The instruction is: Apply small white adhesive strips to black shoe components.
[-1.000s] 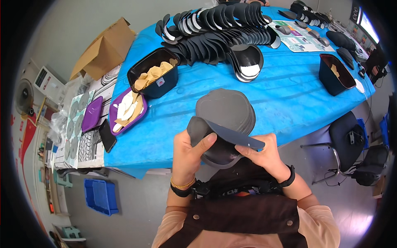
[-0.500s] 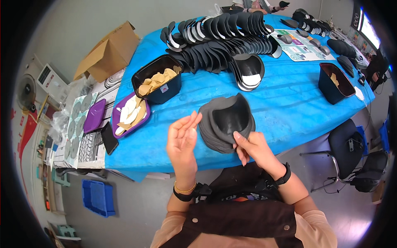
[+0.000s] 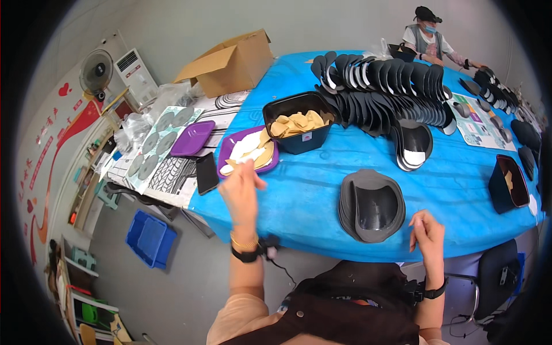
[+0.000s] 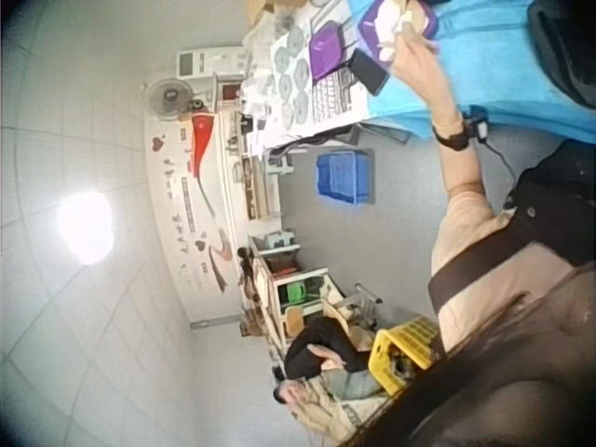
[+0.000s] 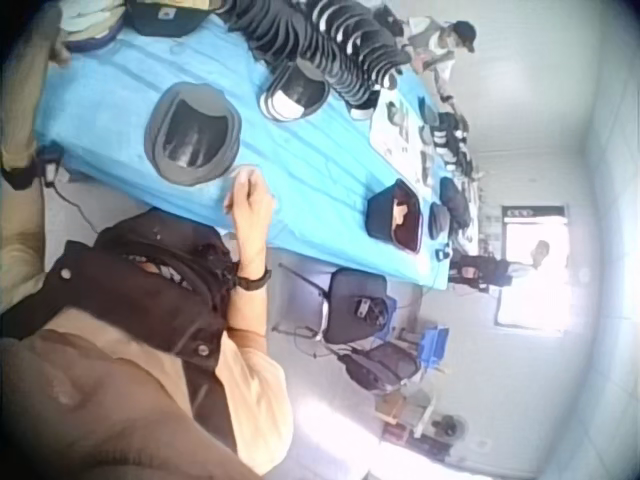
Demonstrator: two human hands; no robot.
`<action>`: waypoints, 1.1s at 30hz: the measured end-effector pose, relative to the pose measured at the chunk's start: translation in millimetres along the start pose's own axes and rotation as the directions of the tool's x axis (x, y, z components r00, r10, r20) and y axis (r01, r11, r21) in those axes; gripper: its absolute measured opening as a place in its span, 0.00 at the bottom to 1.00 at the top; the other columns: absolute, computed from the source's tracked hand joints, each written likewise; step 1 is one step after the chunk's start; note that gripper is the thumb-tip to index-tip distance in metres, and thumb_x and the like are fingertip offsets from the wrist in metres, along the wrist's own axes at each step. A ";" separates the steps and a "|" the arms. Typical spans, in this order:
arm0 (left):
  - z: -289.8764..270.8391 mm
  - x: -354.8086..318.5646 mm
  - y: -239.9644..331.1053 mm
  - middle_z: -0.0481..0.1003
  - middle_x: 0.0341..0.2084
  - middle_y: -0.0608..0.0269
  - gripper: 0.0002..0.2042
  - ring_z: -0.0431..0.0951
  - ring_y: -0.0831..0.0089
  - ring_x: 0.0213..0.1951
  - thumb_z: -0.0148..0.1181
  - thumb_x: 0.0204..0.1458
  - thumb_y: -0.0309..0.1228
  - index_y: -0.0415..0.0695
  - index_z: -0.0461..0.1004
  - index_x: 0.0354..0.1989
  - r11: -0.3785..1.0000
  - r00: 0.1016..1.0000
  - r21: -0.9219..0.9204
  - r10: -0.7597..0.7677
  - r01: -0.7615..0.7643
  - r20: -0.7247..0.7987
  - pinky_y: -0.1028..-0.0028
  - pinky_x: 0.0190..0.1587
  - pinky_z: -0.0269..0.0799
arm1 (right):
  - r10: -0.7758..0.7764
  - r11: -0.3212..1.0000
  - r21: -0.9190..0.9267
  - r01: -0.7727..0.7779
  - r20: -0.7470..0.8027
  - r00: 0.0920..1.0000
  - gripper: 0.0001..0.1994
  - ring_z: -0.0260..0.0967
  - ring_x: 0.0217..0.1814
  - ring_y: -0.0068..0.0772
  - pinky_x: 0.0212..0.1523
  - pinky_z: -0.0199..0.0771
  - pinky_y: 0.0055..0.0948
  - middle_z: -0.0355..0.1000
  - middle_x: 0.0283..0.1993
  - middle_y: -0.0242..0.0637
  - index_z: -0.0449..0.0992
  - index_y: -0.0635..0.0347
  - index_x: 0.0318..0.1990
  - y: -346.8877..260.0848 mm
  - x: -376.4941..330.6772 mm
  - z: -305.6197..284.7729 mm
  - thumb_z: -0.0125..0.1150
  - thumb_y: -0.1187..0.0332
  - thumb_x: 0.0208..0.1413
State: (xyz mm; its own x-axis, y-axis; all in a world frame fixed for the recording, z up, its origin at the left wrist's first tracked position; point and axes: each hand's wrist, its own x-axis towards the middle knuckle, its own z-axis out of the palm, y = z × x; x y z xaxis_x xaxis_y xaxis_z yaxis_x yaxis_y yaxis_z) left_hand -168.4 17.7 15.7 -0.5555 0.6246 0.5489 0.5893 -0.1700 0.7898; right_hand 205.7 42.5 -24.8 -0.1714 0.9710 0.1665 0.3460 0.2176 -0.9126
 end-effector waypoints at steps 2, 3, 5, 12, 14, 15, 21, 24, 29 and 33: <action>-14.2 47.0 -20.1 0.76 0.17 0.52 0.15 0.78 0.64 0.22 0.59 0.57 0.38 0.37 0.75 0.29 0.934 0.993 0.341 0.084 -0.108 0.083 0.68 0.29 0.70 | 0.092 0.973 0.223 -0.065 -0.114 0.989 0.12 0.59 0.11 0.16 0.13 0.52 0.17 0.65 0.13 0.28 0.72 0.60 0.31 12.7 5.3 -2.0 0.52 0.64 0.65; -17.8 66.4 -32.2 0.77 0.20 0.50 0.14 0.80 0.57 0.25 0.62 0.54 0.39 0.38 0.76 0.31 0.848 0.983 0.510 0.060 -0.142 0.173 0.65 0.31 0.72 | 0.027 0.965 0.264 -0.009 -0.067 0.997 0.12 0.59 0.11 0.16 0.13 0.52 0.17 0.65 0.13 0.28 0.72 0.60 0.31 17.9 7.6 -0.9 0.52 0.64 0.65; -14.4 93.8 -59.0 0.78 0.25 0.48 0.13 0.80 0.53 0.30 0.64 0.52 0.38 0.39 0.77 0.33 0.762 0.952 0.597 0.081 -0.251 0.296 0.61 0.34 0.73 | 0.055 0.965 0.262 -0.021 -0.122 0.991 0.10 0.58 0.12 0.14 0.13 0.49 0.16 0.65 0.14 0.27 0.72 0.59 0.32 24.7 11.7 0.7 0.53 0.65 0.64; -0.7 110.8 -121.1 0.78 0.29 0.46 0.10 0.79 0.47 0.35 0.66 0.44 0.32 0.40 0.78 0.33 0.627 0.829 0.644 0.004 -0.437 0.559 0.56 0.37 0.74 | -0.006 0.989 0.151 0.002 0.026 1.000 0.09 0.66 0.18 0.16 0.20 0.65 0.20 0.68 0.17 0.29 0.75 0.63 0.33 23.7 4.0 -8.0 0.54 0.69 0.64; 2.6 111.5 -123.7 0.77 0.25 0.44 0.07 0.79 0.47 0.32 0.62 0.49 0.31 0.39 0.79 0.30 0.658 0.843 0.616 0.056 -0.434 0.534 0.56 0.35 0.74 | 0.016 0.991 0.132 -0.015 -0.008 1.000 0.09 0.66 0.19 0.15 0.21 0.65 0.20 0.69 0.17 0.30 0.76 0.63 0.33 25.3 3.7 -8.9 0.54 0.70 0.63; 2.4 112.4 -122.8 0.77 0.24 0.44 0.08 0.79 0.47 0.31 0.60 0.52 0.32 0.40 0.80 0.30 0.668 0.830 0.585 0.090 -0.461 0.551 0.56 0.35 0.74 | 0.002 0.991 0.133 -0.005 0.021 1.000 0.09 0.67 0.19 0.16 0.21 0.65 0.20 0.69 0.17 0.30 0.76 0.63 0.33 26.3 4.5 -8.9 0.54 0.69 0.63; 9.5 103.7 -104.8 0.77 0.24 0.45 0.13 0.78 0.45 0.29 0.59 0.54 0.39 0.41 0.78 0.31 0.609 0.943 0.725 0.138 -0.322 0.303 0.55 0.32 0.72 | 0.014 0.995 0.098 -0.018 0.043 0.999 0.08 0.68 0.19 0.17 0.22 0.66 0.21 0.70 0.17 0.29 0.77 0.59 0.34 28.3 5.6 -10.1 0.54 0.68 0.63; 11.1 102.7 -81.4 0.76 0.25 0.43 0.12 0.77 0.42 0.31 0.54 0.60 0.40 0.44 0.75 0.32 0.670 0.964 0.694 0.189 -0.265 0.186 0.51 0.30 0.70 | 0.014 0.999 0.039 -0.017 0.079 0.997 0.09 0.68 0.18 0.18 0.22 0.66 0.22 0.69 0.17 0.30 0.77 0.59 0.35 29.9 3.1 -13.1 0.54 0.66 0.63; 8.4 66.2 -13.1 0.76 0.26 0.46 0.09 0.77 0.46 0.29 0.51 0.62 0.34 0.41 0.73 0.35 0.744 0.885 0.496 0.448 -0.448 0.129 0.57 0.29 0.69 | -0.096 0.991 0.098 0.090 0.058 0.994 0.09 0.68 0.18 0.18 0.22 0.66 0.22 0.69 0.17 0.30 0.77 0.59 0.34 33.2 3.1 -14.4 0.54 0.66 0.63; 27.4 -25.0 35.3 0.79 0.25 0.53 0.11 0.79 0.68 0.26 0.51 0.62 0.30 0.36 0.72 0.31 0.921 0.888 -0.023 0.382 -0.390 0.255 0.71 0.29 0.71 | -0.074 0.987 0.141 0.072 0.006 0.997 0.07 0.69 0.19 0.19 0.23 0.67 0.22 0.70 0.19 0.30 0.77 0.58 0.39 21.9 -0.8 -10.6 0.54 0.67 0.62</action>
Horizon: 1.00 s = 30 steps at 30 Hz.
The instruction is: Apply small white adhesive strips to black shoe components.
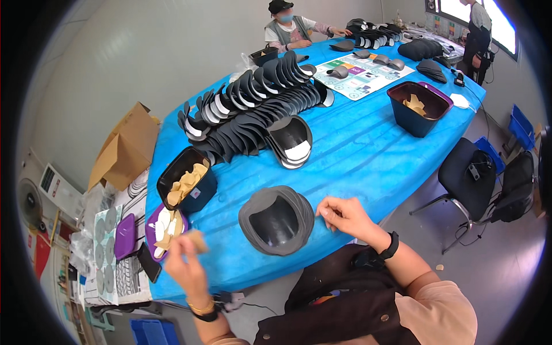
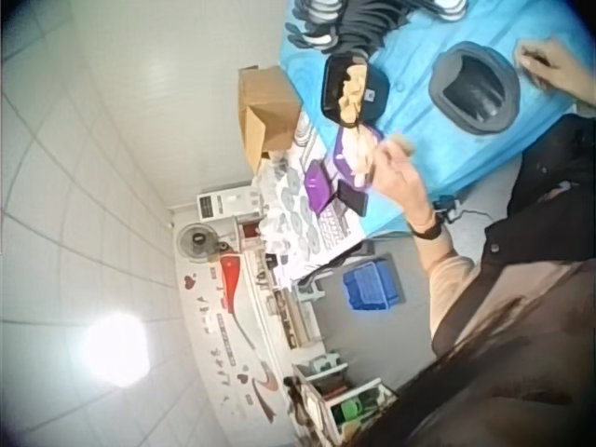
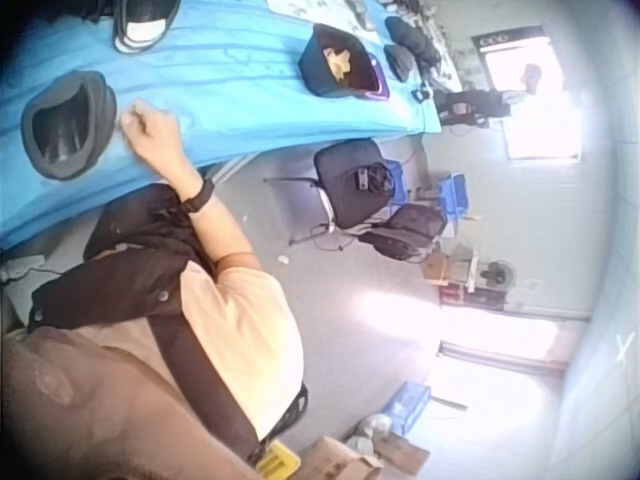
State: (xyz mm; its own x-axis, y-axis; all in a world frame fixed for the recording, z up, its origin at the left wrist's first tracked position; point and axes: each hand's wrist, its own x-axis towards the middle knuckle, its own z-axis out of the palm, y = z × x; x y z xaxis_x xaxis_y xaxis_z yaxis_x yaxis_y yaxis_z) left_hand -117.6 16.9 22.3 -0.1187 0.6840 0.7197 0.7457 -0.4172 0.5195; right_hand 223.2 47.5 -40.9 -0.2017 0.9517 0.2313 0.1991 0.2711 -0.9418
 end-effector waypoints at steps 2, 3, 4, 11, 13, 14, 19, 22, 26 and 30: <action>22.5 -25.1 32.3 0.80 0.27 0.56 0.09 0.77 0.75 0.27 0.53 0.61 0.28 0.36 0.73 0.30 0.966 0.988 -0.245 -0.048 0.082 0.144 0.75 0.30 0.71 | 0.026 0.998 0.064 -0.023 -0.057 0.998 0.05 0.70 0.19 0.19 0.23 0.67 0.22 0.71 0.19 0.30 0.77 0.57 0.40 -12.7 -6.1 5.1 0.56 0.68 0.61; 34.7 -33.2 44.7 0.80 0.26 0.56 0.09 0.76 0.75 0.26 0.52 0.62 0.27 0.35 0.73 0.31 0.938 0.974 -0.341 0.023 0.057 0.227 0.76 0.29 0.70 | -0.175 0.984 -0.035 0.172 -0.112 0.978 0.06 0.70 0.19 0.21 0.23 0.67 0.22 0.71 0.20 0.30 0.76 0.56 0.42 -20.3 -12.1 7.7 0.59 0.69 0.59; 48.3 -39.2 55.3 0.80 0.27 0.56 0.07 0.76 0.75 0.26 0.55 0.59 0.25 0.35 0.75 0.32 0.923 0.976 -0.376 0.002 0.083 0.218 0.76 0.28 0.69 | -0.412 0.910 -0.114 0.398 -0.150 0.899 0.08 0.70 0.19 0.22 0.23 0.67 0.22 0.71 0.21 0.30 0.76 0.56 0.44 -27.8 -18.2 10.7 0.62 0.69 0.57; 95.4 -51.3 92.8 0.77 0.25 0.62 0.07 0.74 0.72 0.26 0.68 0.48 0.21 0.39 0.83 0.36 0.808 0.988 -0.582 0.142 -0.086 0.052 0.77 0.29 0.67 | -0.472 0.873 -0.144 0.465 -0.012 0.882 0.09 0.69 0.20 0.26 0.20 0.66 0.26 0.73 0.30 0.32 0.78 0.55 0.41 -49.8 -28.6 32.1 0.67 0.69 0.52; 97.3 -52.2 93.7 0.76 0.24 0.63 0.07 0.72 0.73 0.25 0.68 0.48 0.22 0.40 0.83 0.36 0.794 0.989 -0.598 0.150 -0.109 0.019 0.77 0.28 0.65 | -0.476 0.860 -0.218 0.461 -0.020 0.879 0.08 0.69 0.20 0.29 0.20 0.66 0.27 0.72 0.29 0.32 0.78 0.55 0.40 -46.4 -26.8 33.2 0.66 0.69 0.53; 97.2 -53.0 93.5 0.76 0.24 0.63 0.07 0.72 0.74 0.25 0.69 0.48 0.22 0.40 0.83 0.36 0.787 0.992 -0.614 0.120 -0.066 0.047 0.78 0.27 0.64 | -0.574 0.805 -0.239 0.544 -0.080 0.815 0.06 0.69 0.20 0.32 0.19 0.66 0.29 0.71 0.29 0.32 0.78 0.55 0.39 -44.5 -26.2 33.3 0.64 0.69 0.54; 87.8 -54.8 86.7 0.76 0.24 0.63 0.07 0.72 0.76 0.25 0.69 0.48 0.23 0.41 0.83 0.36 0.805 0.976 -0.592 0.091 0.047 0.200 0.78 0.26 0.65 | -0.542 0.753 -0.354 0.555 0.146 0.828 0.03 0.69 0.21 0.39 0.19 0.65 0.35 0.65 0.25 0.33 0.74 0.57 0.33 -39.7 -25.4 27.6 0.61 0.69 0.56; 86.9 -57.1 84.7 0.76 0.25 0.63 0.06 0.71 0.75 0.25 0.70 0.46 0.24 0.39 0.82 0.33 0.865 0.969 -0.502 0.102 0.026 0.226 0.78 0.25 0.60 | -0.546 0.705 -0.411 0.578 0.206 0.812 0.05 0.69 0.21 0.38 0.19 0.64 0.36 0.63 0.24 0.33 0.72 0.57 0.31 -38.9 -24.2 26.5 0.61 0.69 0.55; 91.6 -61.0 85.6 0.75 0.24 0.60 0.04 0.74 0.68 0.24 0.68 0.47 0.24 0.40 0.78 0.29 0.918 0.964 -0.360 0.230 -0.168 0.136 0.75 0.25 0.65 | -0.579 0.648 -0.467 0.602 0.212 0.787 0.05 0.70 0.23 0.35 0.19 0.65 0.35 0.62 0.24 0.33 0.71 0.56 0.30 -37.7 -25.7 26.9 0.62 0.69 0.54; 95.0 -64.2 84.5 0.72 0.23 0.60 0.06 0.72 0.71 0.22 0.65 0.51 0.24 0.40 0.73 0.27 0.910 0.966 -0.374 0.236 -0.181 0.108 0.76 0.24 0.64 | -0.572 0.677 -0.456 0.578 0.169 0.803 0.05 0.71 0.24 0.34 0.20 0.65 0.33 0.64 0.25 0.31 0.72 0.55 0.30 -34.5 -28.4 28.6 0.62 0.68 0.53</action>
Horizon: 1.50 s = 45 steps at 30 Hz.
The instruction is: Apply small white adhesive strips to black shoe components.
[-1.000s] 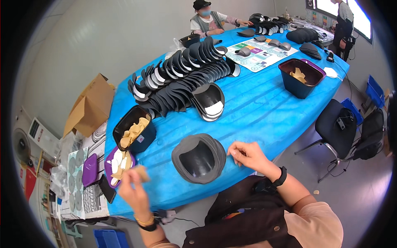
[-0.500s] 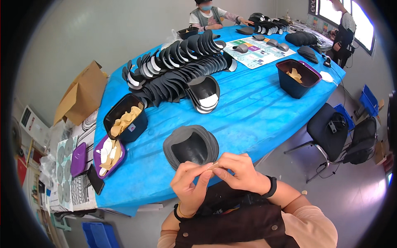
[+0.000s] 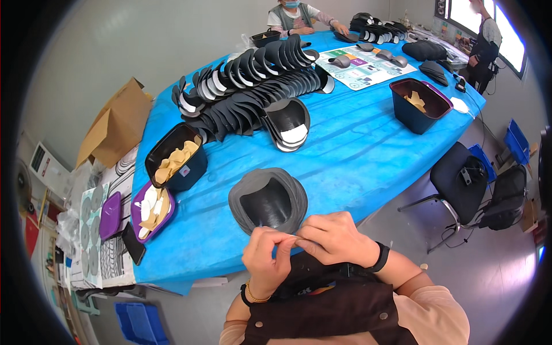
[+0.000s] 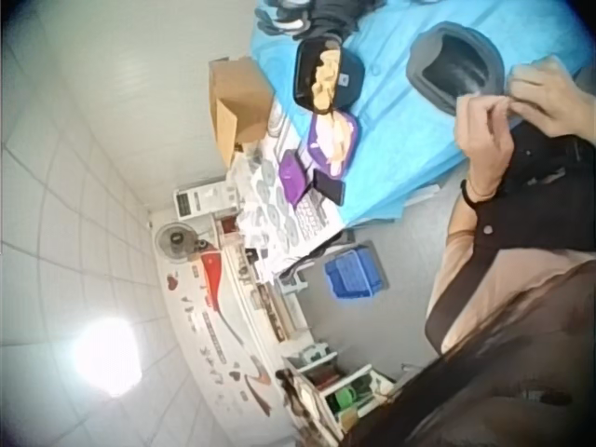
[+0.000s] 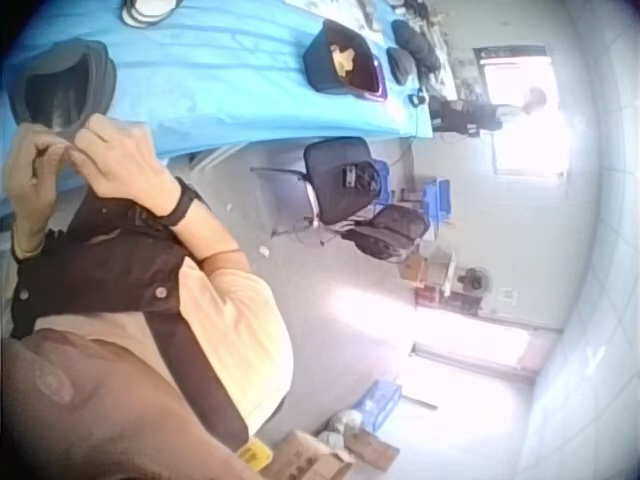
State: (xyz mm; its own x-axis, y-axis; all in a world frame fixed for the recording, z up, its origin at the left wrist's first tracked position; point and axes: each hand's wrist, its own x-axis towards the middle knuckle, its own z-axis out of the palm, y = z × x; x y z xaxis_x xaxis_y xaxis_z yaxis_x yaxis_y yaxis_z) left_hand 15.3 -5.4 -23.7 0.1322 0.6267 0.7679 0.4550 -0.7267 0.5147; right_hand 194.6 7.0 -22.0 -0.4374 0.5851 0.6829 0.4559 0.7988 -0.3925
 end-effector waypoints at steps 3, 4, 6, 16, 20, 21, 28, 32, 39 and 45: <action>0.0 -2.9 -2.2 0.70 0.23 0.61 0.08 0.71 0.75 0.21 0.63 0.55 0.27 0.39 0.71 0.27 0.995 0.997 -0.058 -0.076 0.077 0.017 0.77 0.23 0.64 | -0.017 1.000 -0.014 0.016 -0.069 0.998 0.04 0.71 0.25 0.33 0.20 0.66 0.32 0.66 0.27 0.29 0.74 0.54 0.31 0.5 -1.7 3.0 0.63 0.68 0.52; 0.2 -3.8 -2.8 0.70 0.23 0.61 0.08 0.71 0.75 0.21 0.63 0.55 0.27 0.39 0.71 0.27 0.994 0.995 -0.048 -0.098 0.099 0.010 0.77 0.23 0.64 | -0.012 1.000 -0.009 0.012 -0.074 0.997 0.04 0.71 0.25 0.33 0.20 0.66 0.31 0.67 0.28 0.29 0.74 0.54 0.32 0.4 -2.3 3.7 0.63 0.68 0.52; 1.2 -4.9 -3.5 0.68 0.24 0.62 0.10 0.70 0.79 0.21 0.61 0.57 0.28 0.38 0.69 0.27 0.987 0.993 -0.110 -0.113 0.117 0.039 0.81 0.22 0.63 | 0.001 1.000 -0.010 -0.002 -0.081 0.997 0.04 0.71 0.25 0.33 0.20 0.67 0.31 0.68 0.29 0.29 0.74 0.54 0.32 -0.3 -3.6 4.4 0.63 0.68 0.52; 1.3 -3.1 -4.3 0.67 0.24 0.61 0.08 0.72 0.79 0.20 0.60 0.56 0.21 0.36 0.67 0.27 0.892 0.946 -0.322 -0.322 0.317 0.040 0.80 0.20 0.67 | 0.086 0.988 0.131 -0.077 -0.063 0.994 0.02 0.69 0.22 0.35 0.20 0.66 0.31 0.69 0.29 0.31 0.75 0.56 0.32 -3.6 -4.2 12.5 0.62 0.71 0.53; 1.5 -4.8 -7.4 0.68 0.24 0.61 0.08 0.73 0.81 0.20 0.62 0.54 0.20 0.35 0.68 0.27 0.879 0.941 -0.337 -0.329 0.338 0.085 0.81 0.19 0.67 | 0.179 0.943 0.294 -0.154 -0.058 0.982 0.03 0.69 0.22 0.37 0.21 0.67 0.30 0.69 0.28 0.35 0.75 0.58 0.31 -7.0 -3.8 12.9 0.61 0.71 0.55; 2.5 -5.2 -8.0 0.68 0.24 0.61 0.08 0.73 0.80 0.21 0.62 0.54 0.20 0.35 0.69 0.26 0.874 0.939 -0.349 -0.335 0.339 0.075 0.81 0.20 0.68 | 0.197 0.938 0.301 -0.174 -0.046 0.979 0.03 0.69 0.22 0.38 0.22 0.67 0.29 0.69 0.27 0.37 0.75 0.60 0.32 -7.7 -3.5 12.5 0.61 0.71 0.56; 6.2 -4.5 -16.1 0.69 0.28 0.58 0.09 0.74 0.80 0.23 0.66 0.52 0.20 0.34 0.69 0.28 0.948 0.988 -0.279 -0.156 0.154 0.014 0.83 0.21 0.69 | 0.267 0.929 0.273 -0.251 -0.020 0.964 0.05 0.71 0.24 0.37 0.24 0.69 0.28 0.71 0.29 0.38 0.76 0.61 0.35 -3.5 -0.2 14.3 0.62 0.70 0.56; 6.5 -4.6 -14.6 0.71 0.21 0.61 0.11 0.73 0.78 0.21 0.73 0.45 0.23 0.38 0.73 0.25 0.949 0.976 -0.234 -0.219 0.210 -0.015 0.80 0.21 0.68 | 0.184 0.975 0.162 -0.151 -0.217 0.959 0.04 0.73 0.27 0.35 0.25 0.71 0.27 0.74 0.34 0.38 0.76 0.59 0.35 -1.6 4.4 21.2 0.65 0.72 0.52; 3.6 0.4 -12.6 0.71 0.21 0.64 0.12 0.73 0.80 0.21 0.74 0.43 0.26 0.39 0.73 0.25 0.942 0.966 -0.218 -0.255 0.257 0.034 0.80 0.21 0.68 | -0.063 0.996 0.039 0.076 -0.265 0.962 0.08 0.73 0.28 0.34 0.24 0.71 0.28 0.73 0.37 0.35 0.75 0.58 0.33 6.8 13.6 13.2 0.66 0.76 0.45; 2.6 -0.9 -11.4 0.73 0.29 0.60 0.12 0.74 0.82 0.28 0.74 0.43 0.25 0.38 0.74 0.30 0.972 0.989 -0.182 -0.148 0.149 0.019 0.83 0.26 0.70 | 0.013 0.988 0.154 0.020 -0.211 0.977 0.05 0.72 0.25 0.29 0.24 0.70 0.24 0.75 0.32 0.36 0.74 0.60 0.33 4.3 10.4 10.7 0.64 0.78 0.49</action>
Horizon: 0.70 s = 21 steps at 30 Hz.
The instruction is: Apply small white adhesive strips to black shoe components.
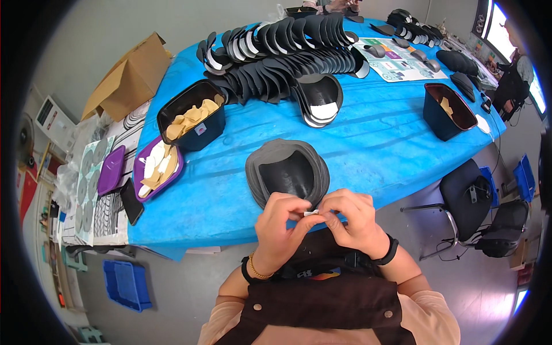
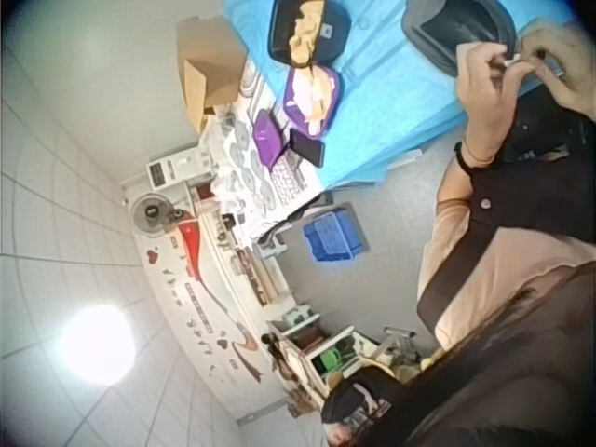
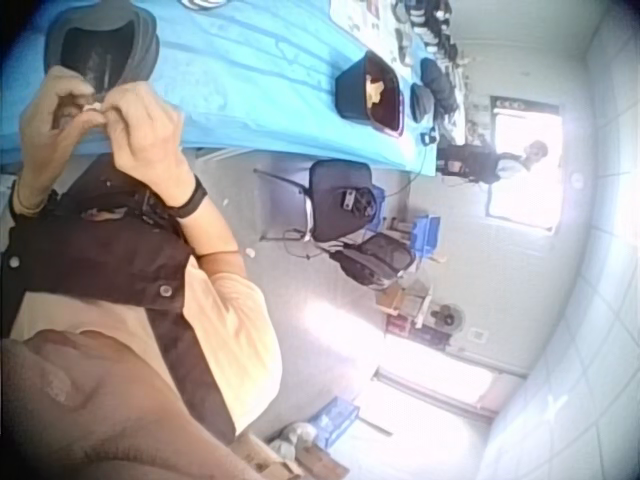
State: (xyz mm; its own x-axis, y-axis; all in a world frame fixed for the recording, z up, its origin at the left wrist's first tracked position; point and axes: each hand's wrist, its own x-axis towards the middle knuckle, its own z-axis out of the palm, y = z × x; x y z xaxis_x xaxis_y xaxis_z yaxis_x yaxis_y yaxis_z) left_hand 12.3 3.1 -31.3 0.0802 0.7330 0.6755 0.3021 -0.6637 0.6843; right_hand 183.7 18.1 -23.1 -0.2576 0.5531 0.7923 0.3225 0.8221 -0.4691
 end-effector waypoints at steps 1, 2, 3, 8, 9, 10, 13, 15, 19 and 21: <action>0.7 -0.6 0.3 0.73 0.31 0.60 0.12 0.74 0.80 0.29 0.75 0.43 0.25 0.39 0.75 0.31 1.000 1.000 -0.004 0.003 -0.003 -0.029 0.81 0.27 0.71 | 0.033 0.999 -0.015 -0.033 0.041 0.999 0.05 0.72 0.25 0.29 0.24 0.70 0.24 0.75 0.32 0.36 0.74 0.60 0.33 -0.9 -1.0 0.3 0.64 0.78 0.49; 1.0 -0.7 0.2 0.73 0.32 0.61 0.13 0.75 0.78 0.29 0.75 0.42 0.25 0.39 0.75 0.32 0.999 0.999 -0.028 0.041 -0.041 -0.033 0.80 0.28 0.72 | 0.063 0.998 0.007 -0.063 0.039 0.997 0.05 0.72 0.24 0.29 0.24 0.71 0.23 0.75 0.31 0.36 0.74 0.60 0.33 -1.7 -1.9 0.6 0.63 0.77 0.50; 0.6 -0.1 -0.6 0.73 0.32 0.61 0.13 0.75 0.78 0.29 0.75 0.42 0.25 0.39 0.75 0.32 1.000 0.998 -0.009 0.009 -0.010 -0.059 0.80 0.28 0.72 | 0.070 0.997 0.039 -0.071 0.014 0.997 0.04 0.72 0.23 0.29 0.24 0.71 0.23 0.75 0.29 0.35 0.74 0.61 0.33 -2.2 -2.5 0.7 0.63 0.77 0.52; -4.6 1.0 -3.3 0.74 0.32 0.62 0.13 0.76 0.69 0.31 0.74 0.39 0.22 0.43 0.77 0.33 0.949 0.959 0.139 0.279 -0.283 0.046 0.75 0.32 0.73 | 0.097 0.995 0.025 -0.099 0.065 0.993 0.04 0.72 0.24 0.28 0.24 0.71 0.22 0.75 0.30 0.36 0.74 0.61 0.34 -3.5 -3.0 -0.4 0.63 0.77 0.53; -5.7 0.6 -3.4 0.74 0.32 0.62 0.13 0.76 0.69 0.31 0.74 0.39 0.22 0.43 0.77 0.33 0.949 0.962 0.161 0.270 -0.271 0.028 0.75 0.32 0.73 | 0.059 0.998 0.030 -0.060 0.042 0.997 0.04 0.72 0.24 0.27 0.24 0.71 0.22 0.75 0.31 0.36 0.74 0.62 0.34 -4.1 -2.5 -0.7 0.63 0.77 0.53; -7.0 0.2 -3.7 0.74 0.32 0.62 0.12 0.76 0.69 0.31 0.74 0.40 0.21 0.43 0.78 0.33 0.951 0.965 0.166 0.261 -0.262 0.032 0.75 0.32 0.73 | 0.087 0.996 0.022 -0.089 0.073 0.993 0.04 0.72 0.24 0.27 0.24 0.71 0.22 0.75 0.31 0.36 0.74 0.62 0.34 -4.9 -1.8 -1.1 0.63 0.77 0.53; -13.3 1.1 -6.8 0.73 0.32 0.62 0.11 0.76 0.69 0.31 0.74 0.39 0.21 0.43 0.79 0.32 0.938 0.952 0.166 0.299 -0.305 0.062 0.75 0.31 0.73 | 0.123 0.988 0.076 -0.132 0.117 0.986 0.03 0.72 0.24 0.26 0.25 0.70 0.22 0.75 0.30 0.37 0.74 0.62 0.34 -9.2 1.9 -4.2 0.62 0.74 0.56; -18.3 3.2 -10.0 0.73 0.32 0.62 0.11 0.76 0.69 0.30 0.73 0.38 0.20 0.43 0.80 0.32 0.923 0.935 0.156 0.342 -0.353 0.091 0.74 0.31 0.73 | 0.302 0.876 0.362 -0.318 0.103 0.948 0.03 0.73 0.26 0.28 0.25 0.68 0.23 0.74 0.29 0.37 0.74 0.63 0.35 -13.6 5.4 -8.7 0.59 0.73 0.57; -24.8 7.9 -13.7 0.72 0.31 0.64 0.12 0.76 0.68 0.27 0.74 0.35 0.19 0.43 0.81 0.30 0.880 0.883 0.106 0.445 -0.462 0.150 0.73 0.27 0.72 | 0.318 0.898 0.173 -0.404 0.379 0.869 0.05 0.73 0.26 0.26 0.25 0.68 0.23 0.74 0.26 0.35 0.75 0.61 0.33 -13.3 19.5 -20.8 0.59 0.70 0.58; -26.1 9.5 -13.1 0.71 0.31 0.64 0.13 0.76 0.68 0.26 0.74 0.34 0.19 0.44 0.81 0.31 0.869 0.871 0.106 0.465 -0.483 0.160 0.73 0.26 0.71 | 0.320 0.908 0.128 -0.398 0.402 0.858 0.05 0.73 0.26 0.28 0.26 0.68 0.24 0.74 0.26 0.35 0.75 0.60 0.32 -14.9 23.7 -22.0 0.59 0.70 0.58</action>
State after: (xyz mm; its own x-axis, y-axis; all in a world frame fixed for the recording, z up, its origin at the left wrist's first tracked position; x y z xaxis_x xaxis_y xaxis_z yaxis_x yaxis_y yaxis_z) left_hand -15.6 14.9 -26.7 0.3619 0.3539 0.8624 0.3244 -0.9151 0.2394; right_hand 192.8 15.9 11.3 -0.4845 0.7914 0.3727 0.2789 0.5436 -0.7916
